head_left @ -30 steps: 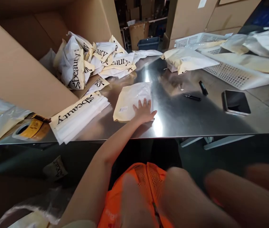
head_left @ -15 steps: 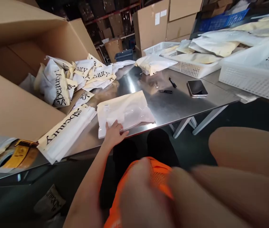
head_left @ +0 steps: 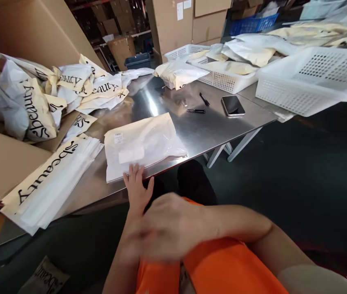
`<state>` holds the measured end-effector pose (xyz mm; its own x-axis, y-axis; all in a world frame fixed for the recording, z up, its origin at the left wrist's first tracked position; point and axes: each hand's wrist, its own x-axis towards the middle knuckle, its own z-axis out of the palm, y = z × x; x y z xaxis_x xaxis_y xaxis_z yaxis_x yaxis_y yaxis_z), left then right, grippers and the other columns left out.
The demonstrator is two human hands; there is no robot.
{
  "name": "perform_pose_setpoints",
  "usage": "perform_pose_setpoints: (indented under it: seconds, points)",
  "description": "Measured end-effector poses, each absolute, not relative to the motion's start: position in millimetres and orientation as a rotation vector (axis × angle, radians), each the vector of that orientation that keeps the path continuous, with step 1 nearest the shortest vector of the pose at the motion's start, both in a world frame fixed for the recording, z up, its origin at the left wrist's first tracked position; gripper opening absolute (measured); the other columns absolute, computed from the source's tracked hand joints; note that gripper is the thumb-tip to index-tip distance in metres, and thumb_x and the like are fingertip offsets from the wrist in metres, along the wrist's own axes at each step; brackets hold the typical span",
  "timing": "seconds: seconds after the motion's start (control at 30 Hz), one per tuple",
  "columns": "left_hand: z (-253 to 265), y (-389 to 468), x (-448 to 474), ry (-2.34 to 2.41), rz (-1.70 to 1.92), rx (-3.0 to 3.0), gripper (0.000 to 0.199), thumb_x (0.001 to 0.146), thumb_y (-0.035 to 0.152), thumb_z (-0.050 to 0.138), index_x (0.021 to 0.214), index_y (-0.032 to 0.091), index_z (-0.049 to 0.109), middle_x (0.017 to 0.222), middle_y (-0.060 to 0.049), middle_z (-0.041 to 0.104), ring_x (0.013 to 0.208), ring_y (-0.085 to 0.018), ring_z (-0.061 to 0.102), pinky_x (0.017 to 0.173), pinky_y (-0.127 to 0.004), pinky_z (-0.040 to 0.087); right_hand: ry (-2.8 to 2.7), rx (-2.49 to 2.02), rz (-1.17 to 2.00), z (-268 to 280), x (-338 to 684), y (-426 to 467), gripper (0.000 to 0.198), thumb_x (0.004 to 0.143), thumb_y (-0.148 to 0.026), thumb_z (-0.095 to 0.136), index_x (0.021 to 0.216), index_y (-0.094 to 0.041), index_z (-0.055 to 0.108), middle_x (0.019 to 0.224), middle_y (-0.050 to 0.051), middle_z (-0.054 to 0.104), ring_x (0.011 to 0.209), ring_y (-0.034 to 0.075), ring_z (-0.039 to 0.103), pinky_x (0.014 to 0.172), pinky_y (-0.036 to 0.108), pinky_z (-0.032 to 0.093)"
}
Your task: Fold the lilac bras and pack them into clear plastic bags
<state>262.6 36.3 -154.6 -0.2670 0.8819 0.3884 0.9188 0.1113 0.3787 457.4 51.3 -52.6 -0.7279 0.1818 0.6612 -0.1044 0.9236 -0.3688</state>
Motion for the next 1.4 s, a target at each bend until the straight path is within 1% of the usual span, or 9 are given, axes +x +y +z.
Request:
perform_pose_setpoints:
  seconds: [0.1, 0.2, 0.37, 0.47, 0.6, 0.77, 1.0, 1.17, 1.4]
  points:
    - [-159, 20, 276, -2.37, -1.41, -1.694, 0.023, 0.083, 0.041, 0.056, 0.092, 0.021, 0.065, 0.105, -0.014, 0.069, 0.119, -0.032, 0.055, 0.108, -0.051, 0.034, -2.174, -0.74, 0.63, -82, 474, 94, 0.022, 0.095, -0.032, 0.051, 0.11, -0.022, 0.064, 0.101, 0.004, 0.071, 0.072, 0.013, 0.066, 0.066, 0.025, 0.05]
    - [-160, 17, 299, -2.61, -1.9, -1.666, 0.026, 0.08, 0.043, 0.061, 0.064, 0.023, 0.059, 0.07, -0.006, 0.062, 0.079, -0.025, 0.06, 0.082, -0.04, 0.046, -1.949, -1.448, 0.646, -113, 493, 140, 0.033, 0.096, -0.043, 0.049, 0.116, -0.021, 0.063, 0.092, 0.006, 0.07, 0.067, 0.017, 0.064, 0.062, 0.027, 0.046]
    - [-154, 48, 340, -2.916, -2.32, -1.914, 0.034, 0.08, 0.051, 0.058, 0.066, 0.02, 0.06, 0.054, -0.001, 0.055, 0.049, -0.015, 0.052, 0.048, -0.026, 0.036, -1.668, -1.443, 1.252, -134, 487, 178, 0.049, 0.094, -0.059, 0.039, 0.087, -0.019, 0.066, 0.06, 0.001, 0.061, 0.043, 0.013, 0.055, 0.053, 0.026, 0.042]
    - [-149, 77, 354, -3.046, -2.642, -1.804, 0.046, 0.079, 0.064, 0.051, 0.072, 0.019, 0.056, 0.053, 0.0, 0.054, 0.041, -0.013, 0.051, 0.039, -0.023, 0.028, -1.457, -1.287, 1.546, -136, 472, 179, 0.044, 0.086, -0.056, 0.049, 0.064, -0.019, 0.054, 0.049, -0.002, 0.052, 0.035, 0.009, 0.044, 0.042, 0.024, 0.034]
    - [-147, 109, 366, -3.101, -3.116, -1.339, 0.057, 0.067, 0.075, 0.059, 0.072, 0.019, 0.052, 0.049, 0.003, 0.05, 0.035, -0.011, 0.047, 0.035, -0.02, 0.022, -1.327, -1.256, 1.674, -140, 468, 174, 0.042, 0.08, -0.05, 0.046, 0.052, -0.021, 0.038, 0.044, -0.003, 0.042, 0.033, 0.007, 0.033, 0.035, 0.023, 0.024]
    - [-150, 124, 381, -3.035, -3.193, -1.22, 0.059, 0.064, 0.077, 0.062, 0.068, 0.02, 0.048, 0.044, 0.006, 0.046, 0.031, -0.01, 0.044, 0.032, -0.02, 0.021, -1.3, -1.248, 1.738, -140, 472, 181, 0.043, 0.083, -0.058, 0.042, 0.06, -0.021, 0.046, 0.04, -0.005, 0.041, 0.029, 0.009, 0.033, 0.033, 0.023, 0.021]
    - [-151, 119, 379, -2.911, -3.19, -1.304, 0.061, 0.062, 0.077, 0.064, 0.054, 0.02, 0.042, 0.037, 0.005, 0.04, 0.027, -0.009, 0.039, 0.031, -0.021, 0.015, -1.425, -1.1, 1.852, -140, 473, 171, 0.034, 0.076, -0.047, 0.052, 0.057, -0.02, 0.045, 0.043, -0.003, 0.047, 0.034, 0.008, 0.038, 0.035, 0.02, 0.023]
    - [-156, 100, 379, -2.856, -3.168, -1.35, 0.057, 0.065, 0.063, 0.067, 0.039, 0.019, 0.042, 0.031, 0.003, 0.034, 0.025, -0.009, 0.036, 0.032, -0.022, 0.018, -1.393, -1.083, 1.922, -147, 482, 141, 0.037, 0.076, -0.048, 0.052, 0.054, -0.021, 0.041, 0.04, -0.005, 0.039, 0.033, 0.006, 0.027, 0.034, 0.021, 0.016]
    - [-144, 39, 298, -2.631, -3.197, -0.623, 0.051, 0.068, 0.057, 0.061, 0.046, 0.022, 0.03, 0.033, 0.008, 0.024, 0.027, -0.005, 0.023, 0.032, -0.02, 0.016, -0.847, -1.072, 1.82, -136, 530, 160, 0.033, 0.066, -0.033, 0.054, 0.051, -0.023, 0.026, 0.04, -0.006, 0.024, 0.031, 0.005, 0.015, 0.036, 0.025, 0.012]
